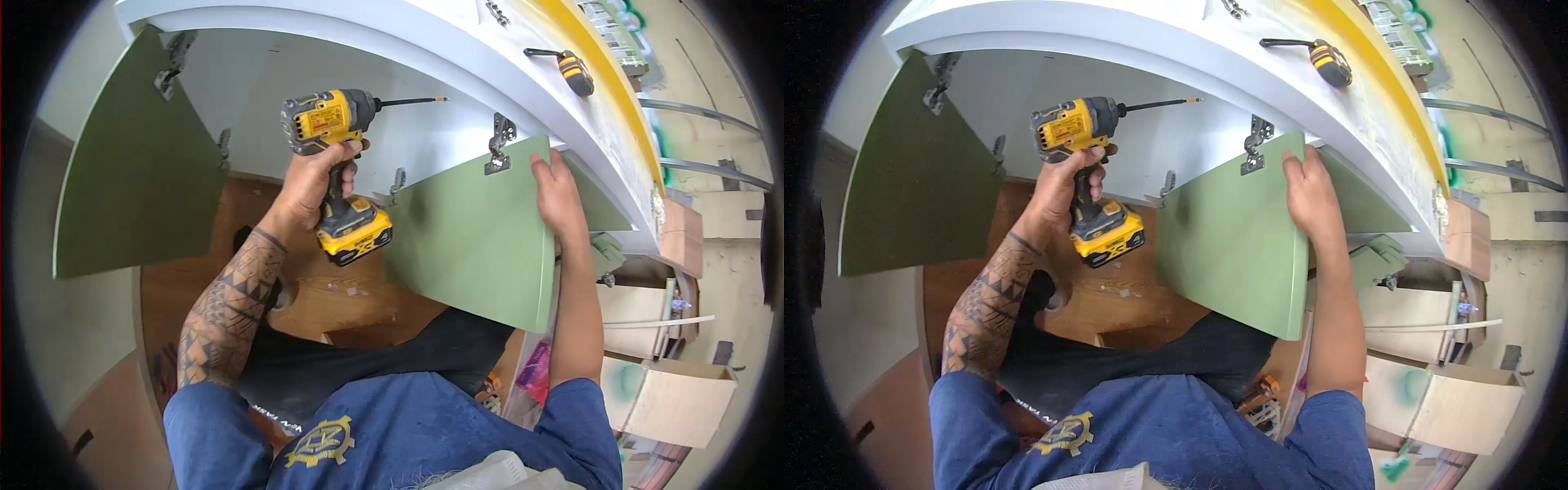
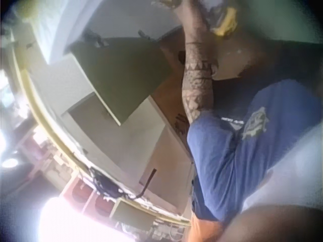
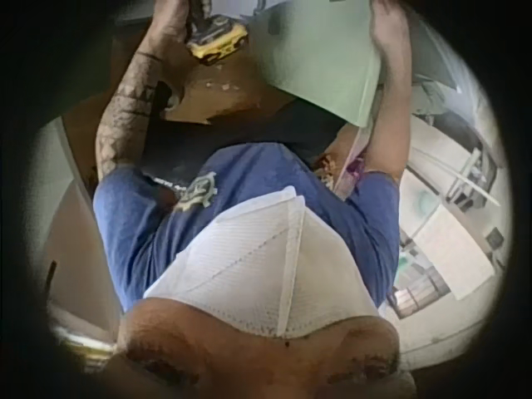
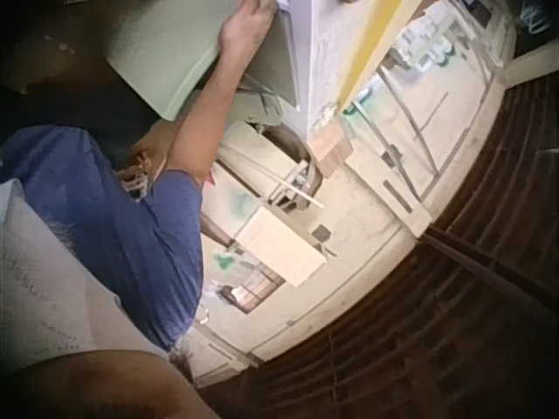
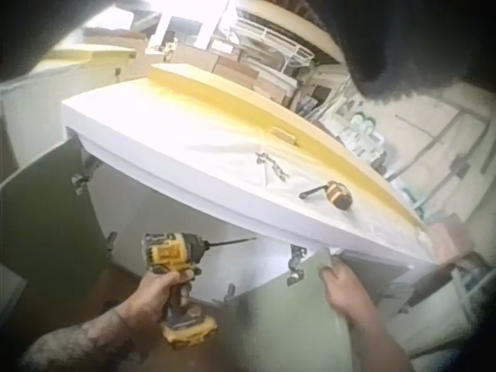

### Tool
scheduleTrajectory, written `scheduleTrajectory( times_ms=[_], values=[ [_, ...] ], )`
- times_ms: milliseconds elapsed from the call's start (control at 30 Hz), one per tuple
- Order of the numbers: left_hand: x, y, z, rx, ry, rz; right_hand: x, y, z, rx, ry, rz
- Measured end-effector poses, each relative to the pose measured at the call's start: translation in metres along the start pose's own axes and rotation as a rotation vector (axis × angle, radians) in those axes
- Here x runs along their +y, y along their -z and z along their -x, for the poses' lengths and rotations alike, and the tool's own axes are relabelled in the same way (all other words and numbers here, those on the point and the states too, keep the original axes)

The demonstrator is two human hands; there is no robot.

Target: The person attaches hinges to green cabinet doors and secures them to a white and yellow cabinet frame using a power drill and screws, checking the alignment by opening and closing the doors.

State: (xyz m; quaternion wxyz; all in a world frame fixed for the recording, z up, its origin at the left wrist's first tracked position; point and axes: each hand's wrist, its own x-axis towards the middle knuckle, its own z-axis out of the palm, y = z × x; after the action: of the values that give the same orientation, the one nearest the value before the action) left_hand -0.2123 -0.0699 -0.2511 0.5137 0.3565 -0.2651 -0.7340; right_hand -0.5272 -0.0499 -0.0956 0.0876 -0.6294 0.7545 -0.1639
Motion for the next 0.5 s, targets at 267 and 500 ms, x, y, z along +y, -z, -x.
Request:
scheduleTrajectory(
  times_ms=[267,500],
  values=[
    [0.017,0.014,-0.027,-0.128,0.145,-0.091,-0.008,0.001,0.000,-0.042,-0.056,-0.040],
    [0.023,0.005,-0.037,-0.185,0.156,-0.056,0.005,0.001,0.005,-0.030,-0.074,0.017]
  ],
)
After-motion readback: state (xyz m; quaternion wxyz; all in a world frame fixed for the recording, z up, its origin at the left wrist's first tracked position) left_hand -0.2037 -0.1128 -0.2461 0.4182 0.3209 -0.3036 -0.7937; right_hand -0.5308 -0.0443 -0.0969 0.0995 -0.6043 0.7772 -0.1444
